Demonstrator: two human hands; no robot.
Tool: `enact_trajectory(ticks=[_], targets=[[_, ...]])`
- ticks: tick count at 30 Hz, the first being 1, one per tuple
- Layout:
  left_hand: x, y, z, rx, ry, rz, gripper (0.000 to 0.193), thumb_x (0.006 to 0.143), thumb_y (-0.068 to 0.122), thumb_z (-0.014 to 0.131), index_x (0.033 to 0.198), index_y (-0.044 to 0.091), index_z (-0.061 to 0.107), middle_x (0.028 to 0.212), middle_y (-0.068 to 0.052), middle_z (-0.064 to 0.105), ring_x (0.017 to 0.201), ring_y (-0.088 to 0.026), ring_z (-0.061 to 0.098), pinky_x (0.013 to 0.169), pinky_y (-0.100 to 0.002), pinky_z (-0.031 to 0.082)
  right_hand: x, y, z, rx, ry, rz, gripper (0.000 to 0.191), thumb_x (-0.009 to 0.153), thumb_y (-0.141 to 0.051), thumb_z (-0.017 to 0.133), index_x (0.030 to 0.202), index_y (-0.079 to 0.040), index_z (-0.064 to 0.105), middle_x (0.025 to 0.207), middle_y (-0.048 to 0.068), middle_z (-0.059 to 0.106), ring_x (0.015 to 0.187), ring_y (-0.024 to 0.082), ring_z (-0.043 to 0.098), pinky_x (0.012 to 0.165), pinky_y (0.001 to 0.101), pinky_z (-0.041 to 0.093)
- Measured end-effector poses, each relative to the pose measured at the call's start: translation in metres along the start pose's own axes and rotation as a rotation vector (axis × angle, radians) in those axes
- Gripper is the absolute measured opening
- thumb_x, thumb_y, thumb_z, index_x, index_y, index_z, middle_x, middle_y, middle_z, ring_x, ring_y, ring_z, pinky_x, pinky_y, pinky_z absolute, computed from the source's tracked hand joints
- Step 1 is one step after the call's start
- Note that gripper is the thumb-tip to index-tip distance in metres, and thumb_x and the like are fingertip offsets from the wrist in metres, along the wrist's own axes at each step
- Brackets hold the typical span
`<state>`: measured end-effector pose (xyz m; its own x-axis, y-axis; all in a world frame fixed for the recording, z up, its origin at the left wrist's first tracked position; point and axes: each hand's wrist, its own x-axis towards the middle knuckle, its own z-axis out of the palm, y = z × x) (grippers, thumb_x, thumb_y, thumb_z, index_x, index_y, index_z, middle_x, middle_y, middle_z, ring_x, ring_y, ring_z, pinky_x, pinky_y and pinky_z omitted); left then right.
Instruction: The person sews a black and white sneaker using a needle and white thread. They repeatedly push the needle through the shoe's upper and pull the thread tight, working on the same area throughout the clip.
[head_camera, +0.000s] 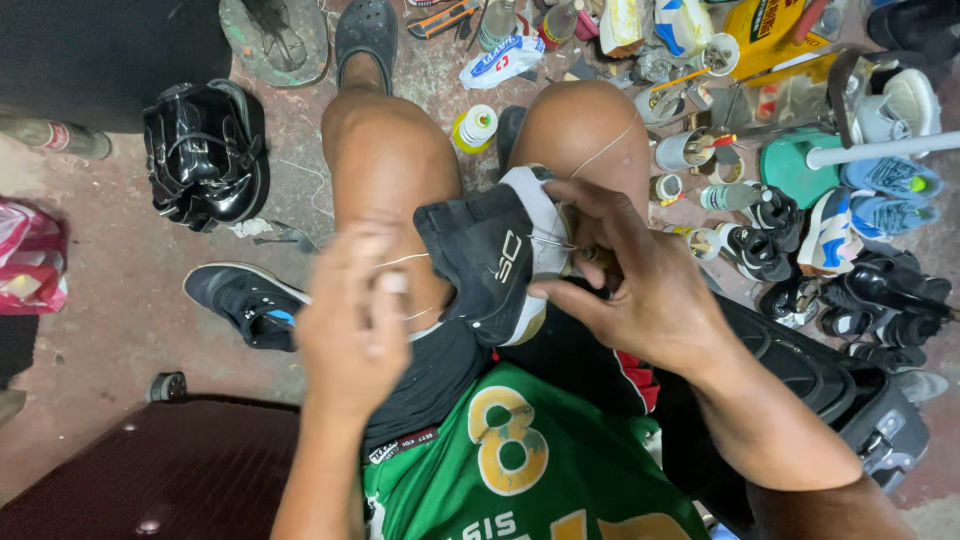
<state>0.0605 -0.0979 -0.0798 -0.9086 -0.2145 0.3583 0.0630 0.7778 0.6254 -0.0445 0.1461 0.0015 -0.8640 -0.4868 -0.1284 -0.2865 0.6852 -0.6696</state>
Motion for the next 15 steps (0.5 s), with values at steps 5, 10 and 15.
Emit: enact_trajectory(ticks=[5, 10, 15], targets=[[0.021, 0.024, 0.008, -0.099, -0.088, -0.009, 0.026, 0.089, 0.018, 0.077, 0.105, 0.003, 0.062, 0.095, -0.012, 0.063, 0.086, -0.032, 0.063, 0.073, -0.043, 0.050, 0.001, -0.001, -0.050, -0.594, -0.368, 0.170, 0.101, 0.076, -0.044, 0.086, 0.164, -0.026, 0.039, 0.074, 0.007, 0.071, 0.067, 0.029, 0.071, 0.062, 0.0413, 0.055], [0.019, 0.023, 0.009, -0.073, -0.113, -0.045, 0.031, 0.083, 0.017, 0.080, 0.071, 0.005, 0.053, 0.079, -0.011, 0.051, 0.076, -0.034, 0.058, 0.066, -0.045, 0.044, 0.013, 0.005, -0.046, -0.174, -0.093, -0.184, 0.086, 0.073, -0.033, 0.085, 0.148, -0.012, 0.048, 0.120, 0.016, 0.067, 0.081, 0.030, 0.068, 0.064, 0.0388, 0.057], [0.010, 0.020, 0.011, -0.299, -0.057, -0.104, 0.034, 0.101, 0.016, 0.069, 0.075, 0.005, 0.049, 0.092, -0.011, 0.059, 0.079, -0.024, 0.060, 0.069, -0.036, 0.047, 0.022, 0.025, -0.029, -0.134, -0.114, -0.124, 0.068, 0.078, -0.034, 0.087, 0.133, -0.007, 0.060, 0.106, 0.015, 0.073, 0.086, 0.029, 0.072, 0.071, 0.0389, 0.055]])
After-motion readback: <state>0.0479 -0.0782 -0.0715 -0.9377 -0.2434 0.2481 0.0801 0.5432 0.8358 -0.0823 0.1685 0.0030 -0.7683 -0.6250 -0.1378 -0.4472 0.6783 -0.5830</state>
